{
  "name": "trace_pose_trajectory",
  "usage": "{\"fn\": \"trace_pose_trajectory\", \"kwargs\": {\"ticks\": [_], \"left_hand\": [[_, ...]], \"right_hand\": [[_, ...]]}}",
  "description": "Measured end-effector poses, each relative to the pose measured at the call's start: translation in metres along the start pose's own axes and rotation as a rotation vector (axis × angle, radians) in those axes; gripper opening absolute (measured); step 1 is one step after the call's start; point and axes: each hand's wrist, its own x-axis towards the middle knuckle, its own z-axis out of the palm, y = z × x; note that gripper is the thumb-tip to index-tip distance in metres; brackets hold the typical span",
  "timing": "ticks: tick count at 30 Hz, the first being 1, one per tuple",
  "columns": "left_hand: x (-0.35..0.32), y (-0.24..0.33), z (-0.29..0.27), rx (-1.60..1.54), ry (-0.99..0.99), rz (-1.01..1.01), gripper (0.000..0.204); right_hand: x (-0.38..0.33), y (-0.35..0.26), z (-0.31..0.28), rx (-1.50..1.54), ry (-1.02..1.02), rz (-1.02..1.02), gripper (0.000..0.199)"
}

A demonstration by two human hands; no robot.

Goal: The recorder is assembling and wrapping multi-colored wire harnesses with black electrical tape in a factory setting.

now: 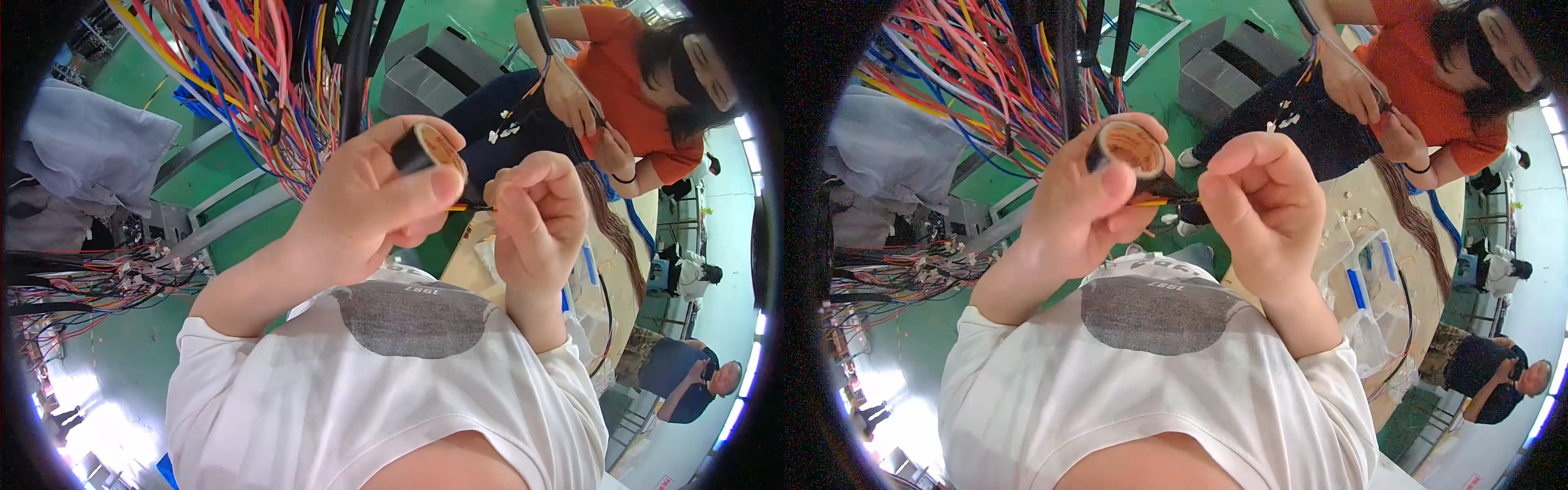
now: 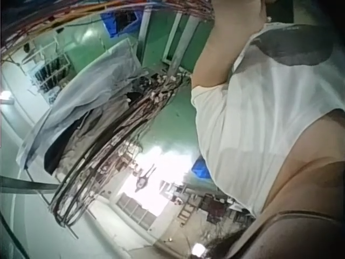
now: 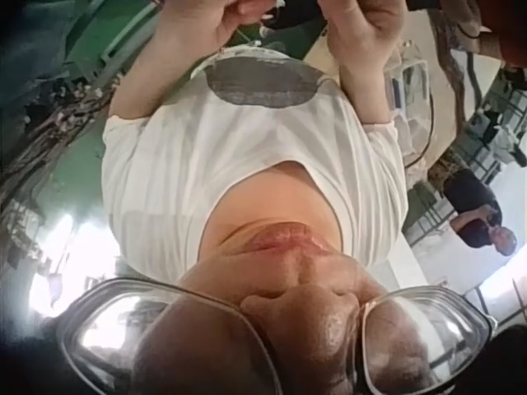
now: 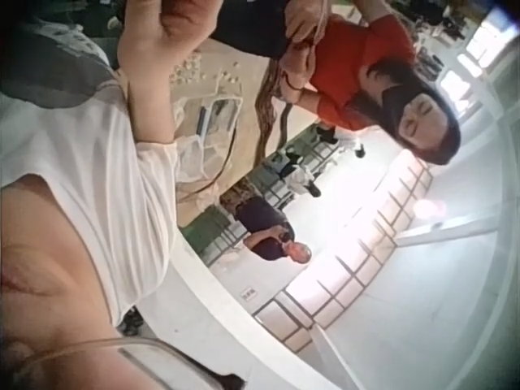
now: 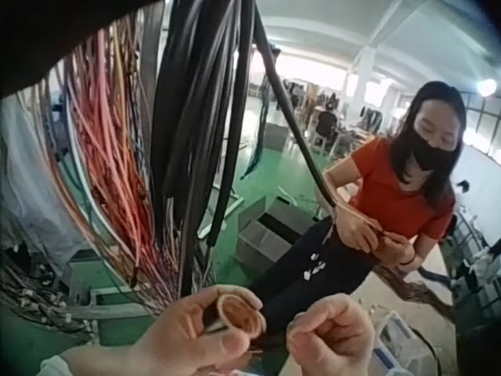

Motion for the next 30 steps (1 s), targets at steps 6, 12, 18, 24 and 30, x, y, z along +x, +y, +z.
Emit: {"fn": "trace_pose_trajectory", "kwargs": {"ticks": [6,12,18,24,30], "left_hand": [[0.005,-0.012,-0.019,0.439,-0.325,0.463,0.039],[0.005,-0.016,-0.005,1.011,0.061,0.258,0.042],[0.015,-0.020,-0.008,0.326,-0.107,0.154,0.050],[-0.002,0.006,0.007,-0.019,-0.027,-0.018,0.060],[0.003,0.007,-0.011,0.810,-0.537,0.670,0.066]], "right_hand": [[0.008,-0.010,0.002,0.057,-0.025,0.166,0.012],[0.005,-0.007,0.000,-0.110,-0.164,0.054,0.015],[0.003,-0.006,0.005,-0.153,-0.109,-0.029,0.014],[0.005,-0.015,0.002,0.009,0.027,-0.078,0.007],[0.010,-0.026,-0.002,0.052,-0.003,0.056,0.011]]}}
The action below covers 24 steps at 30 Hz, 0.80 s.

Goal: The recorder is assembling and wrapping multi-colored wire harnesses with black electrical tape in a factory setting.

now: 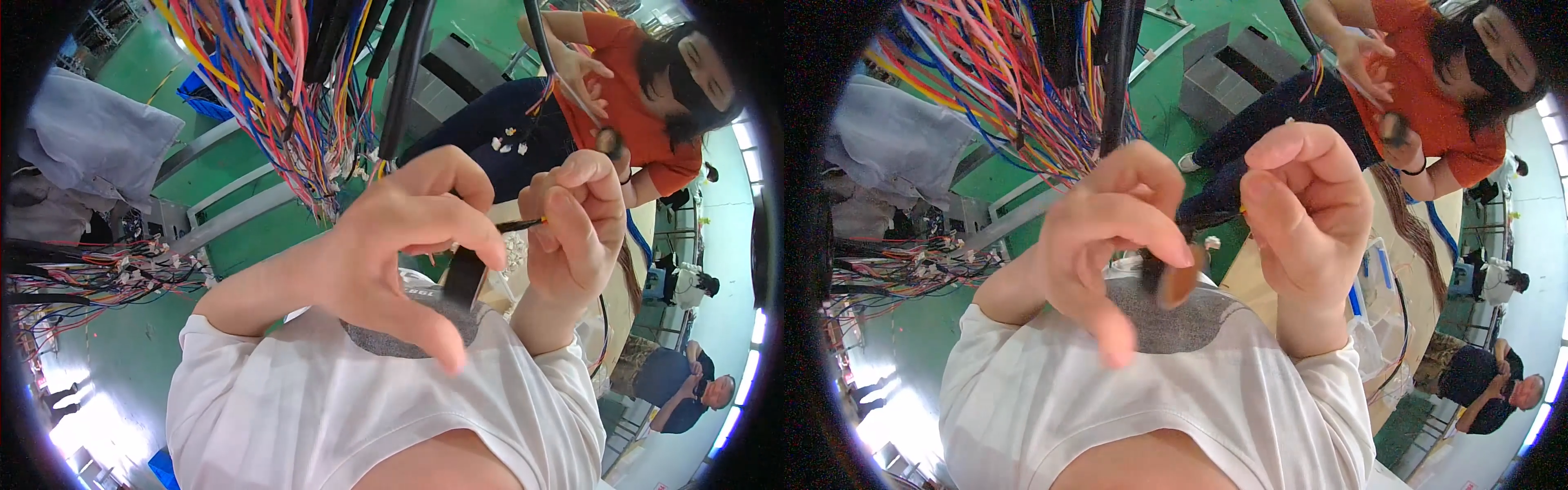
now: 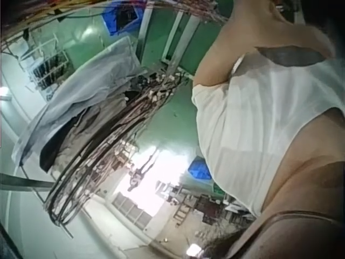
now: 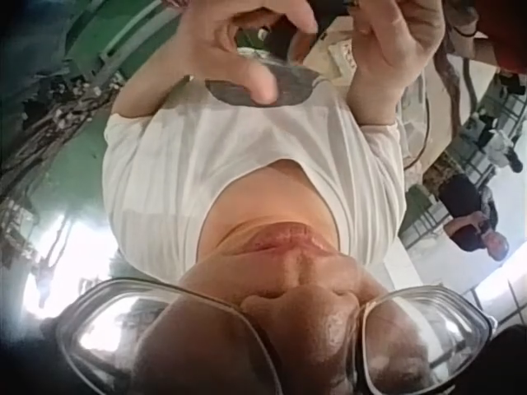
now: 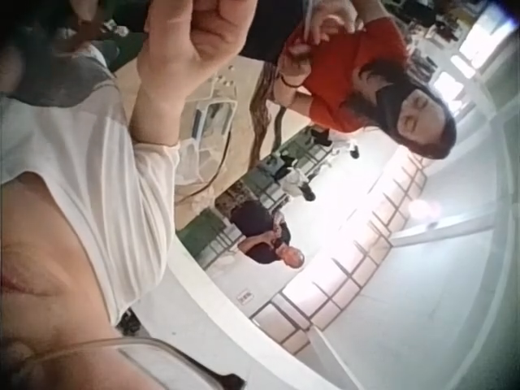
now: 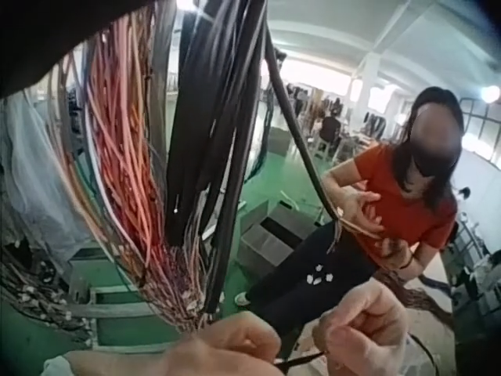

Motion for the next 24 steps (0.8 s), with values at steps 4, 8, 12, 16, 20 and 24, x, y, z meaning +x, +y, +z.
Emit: {"fn": "trace_pose_trajectory", "kwargs": {"ticks": [4,8,12,16,20,24], "left_hand": [[0.003,-0.004,0.021,0.072,0.190,-0.603,0.052],[0.008,-0.012,0.027,0.267,0.225,-0.520,0.051],[0.014,-0.006,0.024,-0.571,0.250,-0.533,0.048],[0.015,0.010,0.014,-0.813,0.464,-0.618,0.050],[0.011,-0.009,0.015,-0.166,0.345,-0.083,0.053],[0.008,-0.016,0.005,-0.026,0.029,0.103,0.048]], "right_hand": [[-0.005,0.004,-0.003,-0.077,-0.054,-0.081,0.016],[-0.007,0.005,-0.001,-0.083,-0.095,-0.097,0.016],[-0.005,0.007,-0.005,0.025,-0.028,-0.108,0.013],[-0.002,0.001,-0.010,0.164,-0.032,-0.117,0.008],[0.001,-0.010,-0.009,0.130,-0.022,-0.077,0.010],[0.002,-0.007,-0.016,0.090,-0.015,-0.070,0.018]]}}
